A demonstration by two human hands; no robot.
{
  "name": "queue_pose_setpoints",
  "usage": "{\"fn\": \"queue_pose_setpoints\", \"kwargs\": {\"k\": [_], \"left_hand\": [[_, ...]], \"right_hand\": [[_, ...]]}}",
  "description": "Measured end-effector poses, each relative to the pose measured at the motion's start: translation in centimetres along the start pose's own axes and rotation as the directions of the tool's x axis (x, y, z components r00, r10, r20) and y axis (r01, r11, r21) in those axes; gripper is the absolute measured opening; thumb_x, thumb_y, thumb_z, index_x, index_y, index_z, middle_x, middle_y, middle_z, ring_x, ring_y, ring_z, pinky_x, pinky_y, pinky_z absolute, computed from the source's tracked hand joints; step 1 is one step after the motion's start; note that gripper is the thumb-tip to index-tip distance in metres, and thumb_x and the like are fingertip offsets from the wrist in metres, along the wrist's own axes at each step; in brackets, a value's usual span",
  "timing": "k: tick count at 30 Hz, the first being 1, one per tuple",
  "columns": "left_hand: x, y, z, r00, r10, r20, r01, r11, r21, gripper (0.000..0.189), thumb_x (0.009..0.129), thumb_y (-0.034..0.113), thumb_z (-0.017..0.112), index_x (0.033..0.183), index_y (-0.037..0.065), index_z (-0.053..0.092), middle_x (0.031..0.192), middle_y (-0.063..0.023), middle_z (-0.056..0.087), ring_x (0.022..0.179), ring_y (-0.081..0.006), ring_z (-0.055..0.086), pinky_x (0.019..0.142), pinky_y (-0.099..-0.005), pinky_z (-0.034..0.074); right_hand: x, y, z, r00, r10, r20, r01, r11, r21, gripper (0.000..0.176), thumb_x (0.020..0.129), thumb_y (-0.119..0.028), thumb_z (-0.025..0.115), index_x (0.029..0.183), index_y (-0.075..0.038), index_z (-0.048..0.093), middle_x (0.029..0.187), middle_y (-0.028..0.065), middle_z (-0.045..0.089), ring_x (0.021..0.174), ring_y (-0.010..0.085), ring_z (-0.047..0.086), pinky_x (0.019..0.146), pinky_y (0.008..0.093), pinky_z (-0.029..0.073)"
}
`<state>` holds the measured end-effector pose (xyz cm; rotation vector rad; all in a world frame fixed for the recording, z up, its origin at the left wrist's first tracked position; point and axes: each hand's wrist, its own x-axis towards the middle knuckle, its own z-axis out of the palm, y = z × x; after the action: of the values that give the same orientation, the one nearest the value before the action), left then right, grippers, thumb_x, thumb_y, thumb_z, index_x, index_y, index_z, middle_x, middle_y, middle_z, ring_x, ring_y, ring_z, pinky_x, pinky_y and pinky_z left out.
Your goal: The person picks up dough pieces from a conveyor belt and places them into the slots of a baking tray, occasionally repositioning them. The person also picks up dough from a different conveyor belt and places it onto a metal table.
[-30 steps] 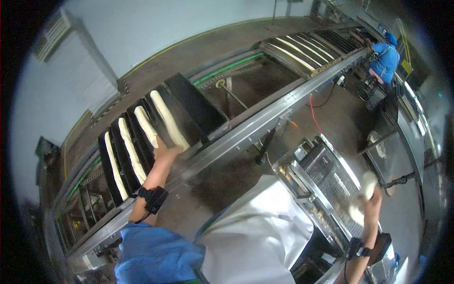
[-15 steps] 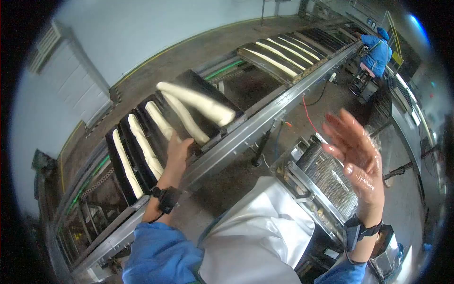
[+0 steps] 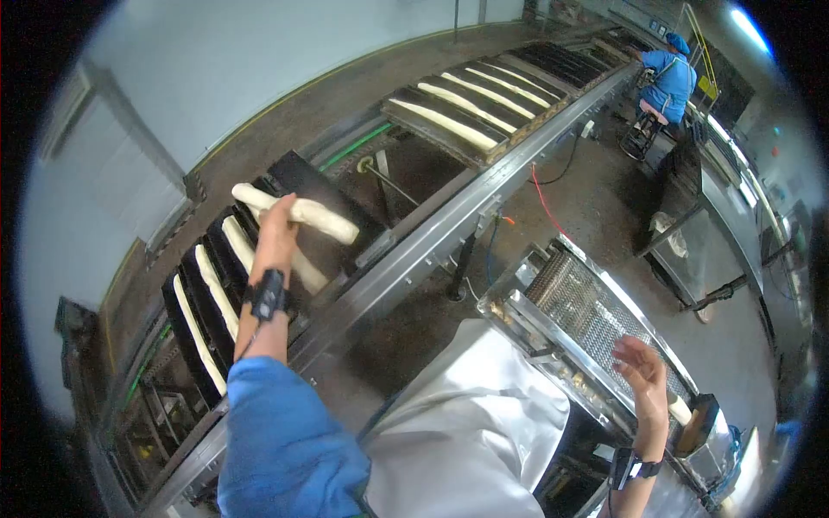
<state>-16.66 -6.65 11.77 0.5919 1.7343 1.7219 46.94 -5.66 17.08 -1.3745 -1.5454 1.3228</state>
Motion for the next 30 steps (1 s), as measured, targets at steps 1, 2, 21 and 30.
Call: {"fn": "queue_pose_setpoints", "kwargs": {"k": [1,2,21,30], "left_hand": [[3.5,-3.2,-4.0,0.947,0.286,0.146,-0.321,0.844,0.430,0.039,0.086,-0.006,0.053,0.123,0.007,0.059,0.119,-0.0110,0.062,0.107,-0.0214,0.060,0.088,-0.0315,0.050],[4.1,-2.8,-5.1,0.910,0.366,0.198,-0.365,0.474,0.802,0.040,0.083,-0.008,0.056,0.120,0.005,0.060,0.110,-0.0122,0.066,0.100,-0.0227,0.064,0.087,-0.0312,0.050],[1.1,-5.1,-3.9,0.954,-0.086,-0.287,0.257,0.727,0.637,0.069,0.080,0.011,0.062,0.145,0.012,0.038,0.142,-0.0321,0.035,0.127,-0.0437,0.044,0.105,-0.0432,0.039],[-6.1,-1.5,6.5,0.722,0.600,0.344,-0.661,0.454,0.598,0.037,0.077,-0.002,0.057,0.112,0.006,0.065,0.118,-0.0147,0.063,0.114,-0.0321,0.058,0.101,-0.0404,0.044]], "right_hand": [[-0.7,0.5,-0.3,0.999,0.031,-0.034,-0.028,0.995,0.098,0.043,0.080,0.002,0.061,0.123,-0.001,0.059,0.118,0.0106,0.064,0.109,0.0202,0.060,0.093,0.0345,0.051],[-1.1,0.9,-0.5,0.999,0.032,-0.032,-0.028,0.994,0.105,0.043,0.080,0.002,0.061,0.123,-0.001,0.059,0.118,0.0106,0.064,0.109,0.0202,0.060,0.093,0.0345,0.051],[3.9,13.8,-8.8,0.944,-0.097,-0.316,-0.178,0.655,-0.734,0.050,0.079,-0.006,0.069,0.126,0.001,0.055,0.118,0.0179,0.061,0.110,0.0310,0.059,0.095,0.0387,0.047],[4.3,20.1,-10.4,0.898,-0.254,-0.360,-0.319,0.189,-0.929,0.041,0.075,-0.018,0.070,0.113,-0.008,0.058,0.113,0.0156,0.060,0.112,0.0368,0.054,0.097,0.0488,0.040]]}}
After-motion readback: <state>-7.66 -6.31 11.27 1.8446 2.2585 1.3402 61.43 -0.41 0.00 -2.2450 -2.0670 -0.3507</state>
